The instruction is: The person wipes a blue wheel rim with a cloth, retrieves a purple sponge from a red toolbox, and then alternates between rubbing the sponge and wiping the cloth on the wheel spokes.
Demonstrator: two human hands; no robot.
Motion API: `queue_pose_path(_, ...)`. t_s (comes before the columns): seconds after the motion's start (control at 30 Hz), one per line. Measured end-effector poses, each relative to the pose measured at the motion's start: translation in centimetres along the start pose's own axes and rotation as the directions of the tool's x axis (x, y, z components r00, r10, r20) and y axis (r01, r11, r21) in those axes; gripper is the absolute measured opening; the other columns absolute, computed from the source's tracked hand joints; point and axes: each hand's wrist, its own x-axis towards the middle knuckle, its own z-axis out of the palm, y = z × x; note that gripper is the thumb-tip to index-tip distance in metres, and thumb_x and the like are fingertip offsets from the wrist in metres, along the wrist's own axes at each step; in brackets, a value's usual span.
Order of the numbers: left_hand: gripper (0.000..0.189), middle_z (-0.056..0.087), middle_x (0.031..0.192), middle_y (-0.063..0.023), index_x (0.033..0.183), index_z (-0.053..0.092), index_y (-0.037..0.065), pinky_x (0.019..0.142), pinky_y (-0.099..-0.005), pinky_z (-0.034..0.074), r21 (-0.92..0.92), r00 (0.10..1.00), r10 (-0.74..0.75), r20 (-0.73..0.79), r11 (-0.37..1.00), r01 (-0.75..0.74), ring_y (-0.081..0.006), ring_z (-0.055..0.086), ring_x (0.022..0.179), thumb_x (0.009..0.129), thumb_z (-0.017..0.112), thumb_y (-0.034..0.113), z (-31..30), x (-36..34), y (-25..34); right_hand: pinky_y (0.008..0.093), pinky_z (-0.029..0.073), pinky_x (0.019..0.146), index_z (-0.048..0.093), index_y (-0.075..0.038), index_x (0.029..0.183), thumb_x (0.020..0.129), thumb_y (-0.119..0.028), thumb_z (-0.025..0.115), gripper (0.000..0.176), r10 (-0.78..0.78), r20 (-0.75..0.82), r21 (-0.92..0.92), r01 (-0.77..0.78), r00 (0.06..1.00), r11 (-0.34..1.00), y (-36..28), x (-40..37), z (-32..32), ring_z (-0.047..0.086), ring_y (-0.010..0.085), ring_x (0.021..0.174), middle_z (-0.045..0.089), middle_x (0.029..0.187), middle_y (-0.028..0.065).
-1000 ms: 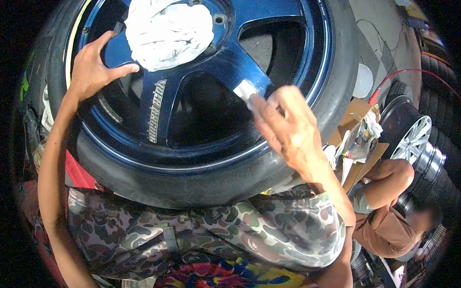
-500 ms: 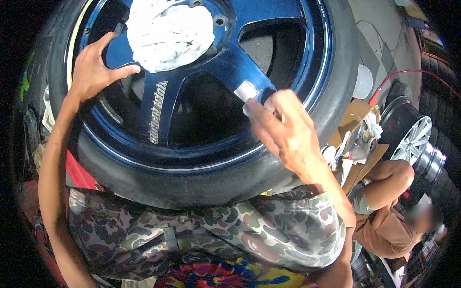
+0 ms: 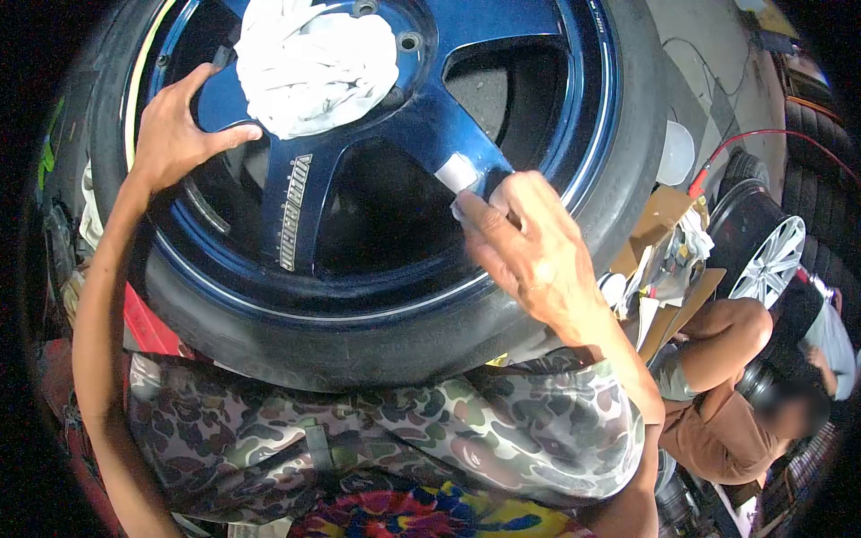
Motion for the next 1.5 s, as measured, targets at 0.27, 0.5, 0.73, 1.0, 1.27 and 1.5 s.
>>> queue_pose_path(0.27,0.094,0.077,0.109,-0.0218,0.129,0.069,0.003,0.095,-0.0458,0.058,0.024,1.0,0.017,-0.023,1.0,-0.016,-0.0371,0.075,0.102,0.066,0.093,0.068,0.1,0.0,-0.2,0.0409,0.051,0.072,0.072,-0.005,0.121,0.079,-0.008,0.081,0.043,0.029,-0.002,-0.013,-0.029,1.0,1.0,0.3,0.1,-0.2,0.058,0.028,0.084,0.048,0.091,0.0091)
queue_pose_path(0.5,0.094,0.076,0.111,-0.0234,0.131,0.069,0.004,0.094,-0.0464,0.058,-0.007,1.0,-0.007,0.019,1.0,0.007,-0.0369,0.076,0.101,0.066,0.093,0.067,0.2,0.0,-0.2,0.0409,0.05,0.07,0.072,-0.005,0.119,0.081,-0.007,0.08,0.039,0.041,0.009,-0.008,-0.041,0.999,0.999,0.2,0.0,-0.2,0.057,0.0279,0.082,0.048,0.09,0.0082)
queue_pose_path(0.73,0.093,0.076,0.109,-0.0231,0.13,0.069,0.003,0.095,-0.045,0.057,0.037,0.998,0.041,-0.054,0.999,-0.039,-0.0364,0.075,0.102,0.066,0.093,0.066,0.4,-0.2,-0.3,0.0395,0.049,0.069,0.074,-0.006,0.116,0.08,-0.006,0.081,0.037,0.033,-0.039,0.011,-0.032,0.999,0.999,0.3,0.3,0.1,0.058,0.0268,0.08,0.049,0.089,0.0081)
queue_pose_path(1.0,0.085,0.074,0.116,-0.0186,0.126,0.069,0.004,0.098,-0.0442,0.056,-0.018,0.995,0.051,-0.081,0.998,-0.053,-0.036,0.073,0.109,0.068,0.093,0.062,1.0,0.2,0.0,0.0388,0.05,0.069,0.076,-0.007,0.116,0.081,-0.004,0.082,0.036,0.037,-0.069,0.008,-0.037,0.997,0.999,1.2,-0.3,0.4,0.058,0.0245,0.079,0.05,0.088,0.0083)
queue_pose_path(1.27,0.057,0.067,0.118,-0.0144,0.121,0.071,0.006,0.102,-0.0476,0.05,-0.207,0.885,0.435,-0.168,0.862,-0.463,-0.035,0.064,0.113,0.078,0.09,0.039,-2.5,-3.4,7.8,0.0339,0.051,0.067,0.075,-0.002,0.106,0.091,-0.004,0.078,0.016,0.259,-0.334,0.225,-0.191,0.906,0.956,1.3,-1.9,0.4,0.062,0.0207,0.075,0.062,0.089,0.0094)
queue_pose_path(1.5,0.085,0.043,0.161,-0.0264,0.152,0.047,-0.006,0.124,-0.0509,0.035,-0.193,0.908,0.419,-0.001,0.891,-0.411,-0.0419,0.043,0.149,0.094,0.075,0.048,2.8,-2.0,18.2,0.0233,0.036,0.064,0.072,0.001,0.105,0.103,-0.013,0.071,0.014,0.545,-0.451,0.638,-0.171,0.706,0.75,4.4,-2.6,2.6,0.044,0.0044,0.074,0.055,0.089,-0.0014)
